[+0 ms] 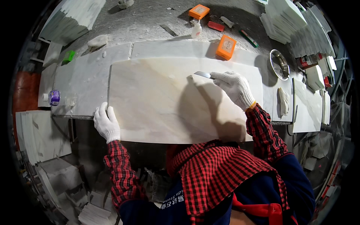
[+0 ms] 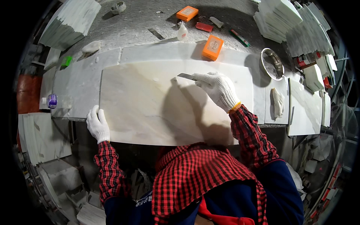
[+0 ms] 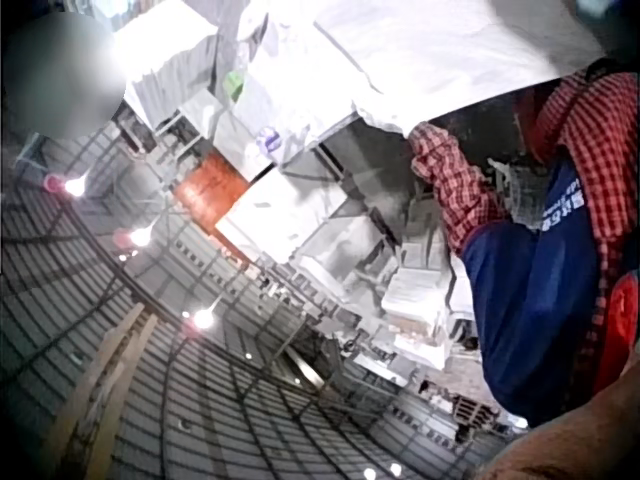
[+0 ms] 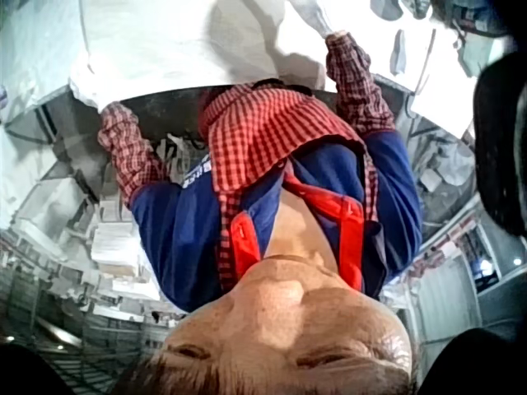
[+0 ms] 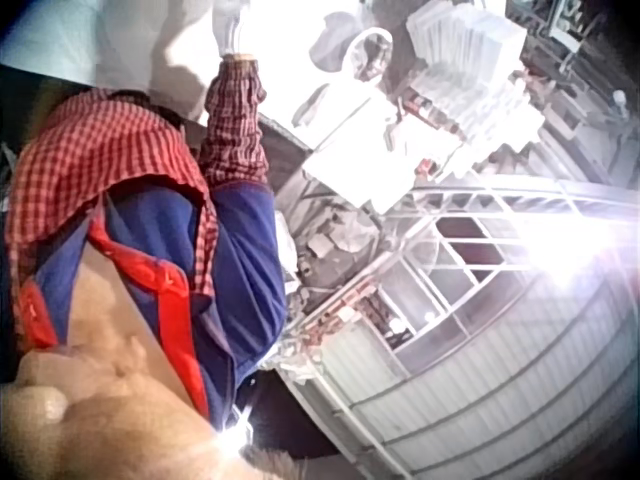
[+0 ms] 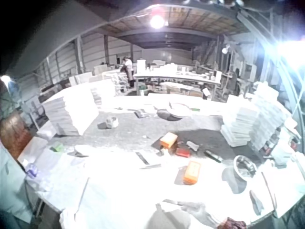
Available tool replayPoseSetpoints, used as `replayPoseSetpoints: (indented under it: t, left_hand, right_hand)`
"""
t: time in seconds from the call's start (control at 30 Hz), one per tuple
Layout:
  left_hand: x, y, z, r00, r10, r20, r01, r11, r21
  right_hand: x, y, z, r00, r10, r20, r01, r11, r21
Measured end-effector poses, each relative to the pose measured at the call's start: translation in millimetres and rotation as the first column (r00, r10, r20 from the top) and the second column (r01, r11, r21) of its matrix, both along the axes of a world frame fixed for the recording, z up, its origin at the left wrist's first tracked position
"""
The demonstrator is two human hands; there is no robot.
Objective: The person picks up a white rectangular stone tile and places it on a workbench. They use a metal scraper to remove small imperfections from the tile's surface, repeatedly applying a liquid from a small bottle and scraping the same area.
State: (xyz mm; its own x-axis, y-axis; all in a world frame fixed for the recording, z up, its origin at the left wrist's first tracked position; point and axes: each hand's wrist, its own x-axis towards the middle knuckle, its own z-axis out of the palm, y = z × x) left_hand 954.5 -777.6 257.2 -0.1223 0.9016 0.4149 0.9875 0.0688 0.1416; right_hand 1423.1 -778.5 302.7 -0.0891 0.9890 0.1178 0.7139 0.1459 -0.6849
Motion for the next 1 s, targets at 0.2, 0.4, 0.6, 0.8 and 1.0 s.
replayPoseSetpoints:
  t: [0.2, 0.4, 0.6, 0.8, 1.0]
  left_hand:
    - [4, -1, 3, 1.0, -0.01, 0.023, 0.01, 1.0, 0.021]
    - [3, 1, -1, 1.0, 0.002, 0.013, -0.003, 1.0, 0.029]
    - [-1, -2, 0, 0.999, 0.034, 0.035, -0.035, 0.999, 0.018]
    - [44, 18, 20, 0.95, -0.145, 0.277, 0.08, 0.969, 0.233]
    - [162, 101, 40, 0.802, -0.402, 0.442, 0.461, 0.887, -0.032]
  right_hand:
    - [-11, 5, -10, 0.983, 0.11, 0.147, -0.124, 0.988, 0.089]
    - [-4, -9, -12, 0.869, 0.169, 0.465, -0.191, 0.982, 0.0]
    - [46, -21, -39, 0.966, -0.009, -0.258, 0.005, 1.0, -0.016]
    - [104, -58, -50, 0.897, -0.427, -0.114, 0.441, 0.884, 0.158]
    - [102, -64, -57, 0.867, -0.496, -0.037, 0.471, 0.794, 0.385]
